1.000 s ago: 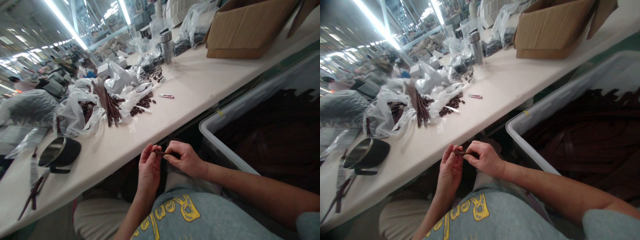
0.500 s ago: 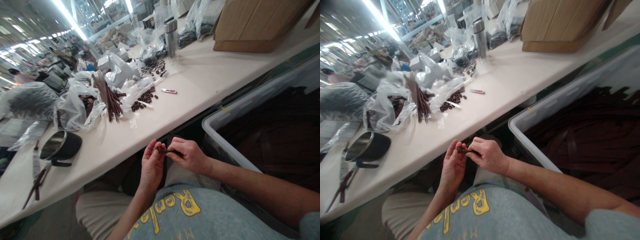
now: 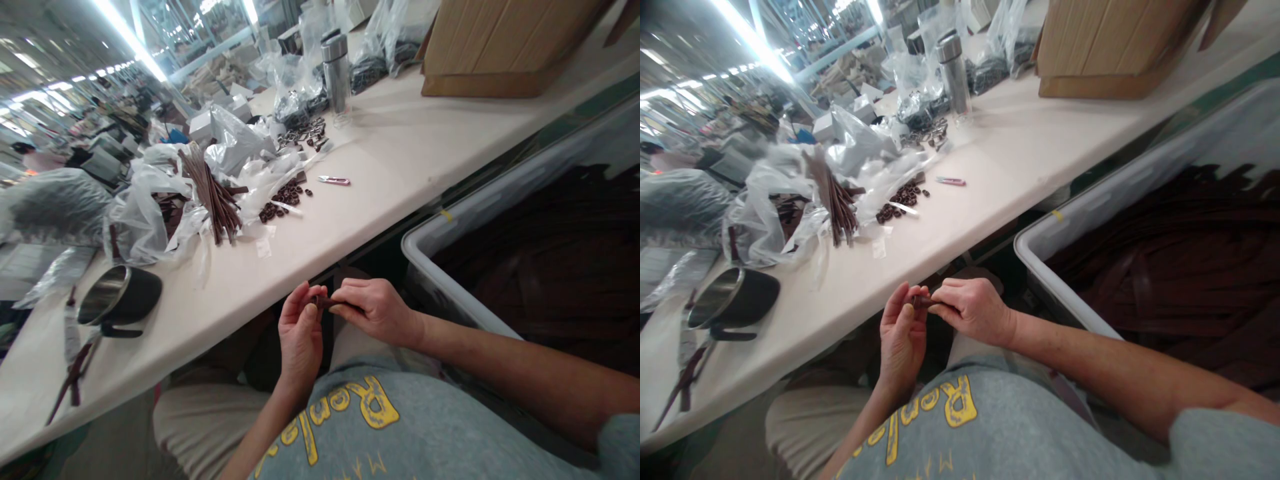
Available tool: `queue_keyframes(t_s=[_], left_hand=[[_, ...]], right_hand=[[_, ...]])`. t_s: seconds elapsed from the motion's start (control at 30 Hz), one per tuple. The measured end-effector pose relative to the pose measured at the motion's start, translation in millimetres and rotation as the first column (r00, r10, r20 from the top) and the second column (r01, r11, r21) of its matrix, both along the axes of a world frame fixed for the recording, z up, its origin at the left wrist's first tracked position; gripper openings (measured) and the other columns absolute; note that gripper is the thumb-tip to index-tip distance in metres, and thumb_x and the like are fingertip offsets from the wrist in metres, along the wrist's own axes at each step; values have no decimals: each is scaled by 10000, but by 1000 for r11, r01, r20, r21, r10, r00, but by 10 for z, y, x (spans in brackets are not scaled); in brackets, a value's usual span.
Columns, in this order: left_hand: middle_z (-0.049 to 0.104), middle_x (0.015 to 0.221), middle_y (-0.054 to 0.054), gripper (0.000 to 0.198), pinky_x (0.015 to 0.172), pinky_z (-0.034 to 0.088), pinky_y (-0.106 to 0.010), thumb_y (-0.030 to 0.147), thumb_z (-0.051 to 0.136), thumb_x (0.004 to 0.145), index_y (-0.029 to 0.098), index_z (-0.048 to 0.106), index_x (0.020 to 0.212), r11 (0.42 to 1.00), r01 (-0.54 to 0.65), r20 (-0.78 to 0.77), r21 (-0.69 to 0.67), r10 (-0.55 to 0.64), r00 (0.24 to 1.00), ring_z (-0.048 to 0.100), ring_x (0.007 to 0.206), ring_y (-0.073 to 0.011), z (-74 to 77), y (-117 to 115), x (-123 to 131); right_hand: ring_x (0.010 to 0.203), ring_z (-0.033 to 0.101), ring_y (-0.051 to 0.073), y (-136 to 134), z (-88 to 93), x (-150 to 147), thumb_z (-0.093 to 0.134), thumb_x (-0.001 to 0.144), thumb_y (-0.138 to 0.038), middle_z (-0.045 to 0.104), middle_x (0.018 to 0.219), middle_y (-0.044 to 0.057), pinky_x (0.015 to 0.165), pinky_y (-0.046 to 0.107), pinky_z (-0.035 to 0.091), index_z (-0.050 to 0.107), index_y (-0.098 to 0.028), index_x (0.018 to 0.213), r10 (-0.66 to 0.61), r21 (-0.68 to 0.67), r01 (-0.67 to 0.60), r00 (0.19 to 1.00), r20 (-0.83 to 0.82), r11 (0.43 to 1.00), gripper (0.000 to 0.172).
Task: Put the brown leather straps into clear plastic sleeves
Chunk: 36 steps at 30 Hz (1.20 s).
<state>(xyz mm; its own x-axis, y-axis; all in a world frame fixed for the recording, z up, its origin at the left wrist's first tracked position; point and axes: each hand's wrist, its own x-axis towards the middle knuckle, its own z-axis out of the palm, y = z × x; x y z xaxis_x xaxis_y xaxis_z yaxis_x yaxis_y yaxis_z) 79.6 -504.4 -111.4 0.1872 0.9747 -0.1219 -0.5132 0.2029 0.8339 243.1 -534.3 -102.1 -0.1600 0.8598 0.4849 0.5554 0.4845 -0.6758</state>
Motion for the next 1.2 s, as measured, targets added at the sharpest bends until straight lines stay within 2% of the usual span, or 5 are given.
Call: queue_keyframes(t_s=[0.27, 0.6, 0.8, 0.97, 1.2], left_hand=[[776, 977, -29, 359, 862, 570, -306, 393, 868, 680, 274, 760, 1001, 988, 63, 42, -141, -58, 997, 723, 953, -192, -60, -60, 10], [772, 948, -42, 308, 907, 552, -326, 357, 866, 682, 236, 753, 941, 999, 33, -83, -24, -35, 996, 720, 933, -190, -118, -30, -39], [774, 932, -30, 339, 893, 556, -297, 353, 866, 684, 240, 753, 983, 996, -71, -112, 58, 77, 991, 727, 930, -178, -41, 99, -169], [774, 954, -40, 391, 777, 567, -265, 329, 872, 671, 248, 739, 1031, 999, 48, -123, -21, -50, 991, 730, 852, -172, -145, -73, -85], [675, 1270, -131, 602, 1023, 479, -422, 549, 753, 752, 240, 647, 1257, 967, 221, -218, 130, -190, 957, 618, 1196, -291, -466, 19, -126]], right_hand=[[647, 541, 137, -36, -63, -1, 467, 1024, -332, 595, 729, 32, 586, 241, 389, 673, -179, 849, -5, -11, 6, 997, 76, 1000, 311], [681, 577, 153, 45, -10, 0, 576, 938, -341, 664, 756, 23, 643, 263, 437, 691, -172, 860, 93, -251, -146, 972, -214, 957, 219], [498, 494, 102, 63, -49, 34, 525, 949, -494, 545, 596, -25, 468, 211, 353, 649, -153, 773, 95, -536, -351, 890, -446, 768, 404], [499, 449, 82, 7, -74, -67, 543, 948, -532, 506, 609, -41, 455, 197, 337, 661, -151, 848, 79, -478, -393, 830, -552, 786, 411], [499, 436, 85, 29, 102, -16, 611, 892, -606, 504, 595, -37, 468, 222, 335, 599, -164, 761, -29, -418, -480, 629, -777, 771, 461]])
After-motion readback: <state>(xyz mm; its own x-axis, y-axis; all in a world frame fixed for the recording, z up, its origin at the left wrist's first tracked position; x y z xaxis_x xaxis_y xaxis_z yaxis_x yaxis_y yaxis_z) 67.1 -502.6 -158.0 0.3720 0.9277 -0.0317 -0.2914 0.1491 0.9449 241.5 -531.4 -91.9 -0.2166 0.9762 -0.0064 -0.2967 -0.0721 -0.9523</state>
